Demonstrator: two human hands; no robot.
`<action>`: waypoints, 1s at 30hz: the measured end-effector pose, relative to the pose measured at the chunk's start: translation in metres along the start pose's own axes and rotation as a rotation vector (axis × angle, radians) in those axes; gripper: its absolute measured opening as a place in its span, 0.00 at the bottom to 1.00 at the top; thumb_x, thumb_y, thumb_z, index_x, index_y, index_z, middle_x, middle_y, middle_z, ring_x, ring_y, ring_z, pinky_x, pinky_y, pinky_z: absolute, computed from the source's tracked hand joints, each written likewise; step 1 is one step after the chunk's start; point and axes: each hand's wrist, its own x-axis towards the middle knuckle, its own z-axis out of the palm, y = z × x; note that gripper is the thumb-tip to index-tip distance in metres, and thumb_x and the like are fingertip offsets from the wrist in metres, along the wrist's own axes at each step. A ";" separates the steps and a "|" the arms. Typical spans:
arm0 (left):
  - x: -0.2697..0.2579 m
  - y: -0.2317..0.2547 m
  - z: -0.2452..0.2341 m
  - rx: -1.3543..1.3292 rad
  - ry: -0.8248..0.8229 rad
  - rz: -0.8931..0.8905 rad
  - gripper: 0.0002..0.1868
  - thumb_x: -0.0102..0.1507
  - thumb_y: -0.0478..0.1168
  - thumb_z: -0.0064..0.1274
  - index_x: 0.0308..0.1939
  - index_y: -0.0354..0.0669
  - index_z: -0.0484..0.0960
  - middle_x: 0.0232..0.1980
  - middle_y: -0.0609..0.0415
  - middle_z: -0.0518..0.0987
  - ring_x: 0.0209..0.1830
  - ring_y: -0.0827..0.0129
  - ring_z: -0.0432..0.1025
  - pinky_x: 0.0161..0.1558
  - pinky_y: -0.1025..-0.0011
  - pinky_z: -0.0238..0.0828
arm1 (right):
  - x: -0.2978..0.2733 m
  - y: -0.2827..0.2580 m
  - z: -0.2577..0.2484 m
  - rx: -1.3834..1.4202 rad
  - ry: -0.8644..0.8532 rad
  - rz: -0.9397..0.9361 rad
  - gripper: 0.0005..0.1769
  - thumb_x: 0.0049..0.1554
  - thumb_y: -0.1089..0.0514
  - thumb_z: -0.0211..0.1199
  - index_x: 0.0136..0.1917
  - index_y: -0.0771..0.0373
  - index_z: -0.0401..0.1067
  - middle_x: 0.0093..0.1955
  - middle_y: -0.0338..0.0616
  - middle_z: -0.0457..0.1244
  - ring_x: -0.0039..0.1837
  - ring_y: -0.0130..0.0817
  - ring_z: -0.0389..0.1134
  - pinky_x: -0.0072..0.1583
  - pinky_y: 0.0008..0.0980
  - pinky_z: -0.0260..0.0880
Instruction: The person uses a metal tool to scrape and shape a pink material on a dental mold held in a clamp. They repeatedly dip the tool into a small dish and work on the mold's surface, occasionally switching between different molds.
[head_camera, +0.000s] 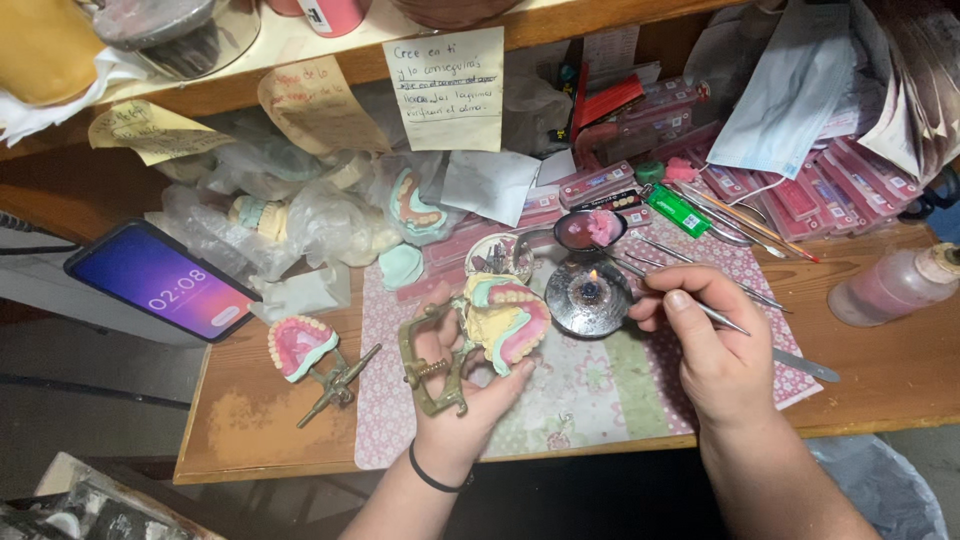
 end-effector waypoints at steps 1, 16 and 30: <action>0.000 0.000 -0.001 0.001 -0.001 0.000 0.54 0.52 0.25 0.67 0.77 0.50 0.54 0.74 0.38 0.65 0.70 0.53 0.71 0.66 0.61 0.76 | 0.000 0.000 0.000 0.001 0.001 0.000 0.13 0.66 0.59 0.55 0.56 0.71 0.72 0.41 0.56 0.70 0.44 0.36 0.73 0.50 0.27 0.74; -0.005 -0.015 -0.017 0.354 0.174 -0.149 0.55 0.46 0.36 0.74 0.74 0.61 0.61 0.82 0.63 0.57 0.81 0.68 0.58 0.63 0.60 0.73 | 0.015 -0.006 -0.084 0.333 -0.516 0.002 0.50 0.49 0.59 0.77 0.78 0.71 0.57 0.54 0.60 0.70 0.54 0.37 0.73 0.60 0.33 0.76; 0.007 0.005 -0.010 0.069 0.050 0.098 0.57 0.52 0.24 0.66 0.79 0.44 0.46 0.70 0.42 0.73 0.68 0.52 0.73 0.62 0.56 0.81 | 0.029 0.022 -0.080 -0.971 -0.375 -0.340 0.09 0.58 0.64 0.64 0.50 0.54 0.80 0.49 0.35 0.72 0.56 0.37 0.70 0.62 0.37 0.67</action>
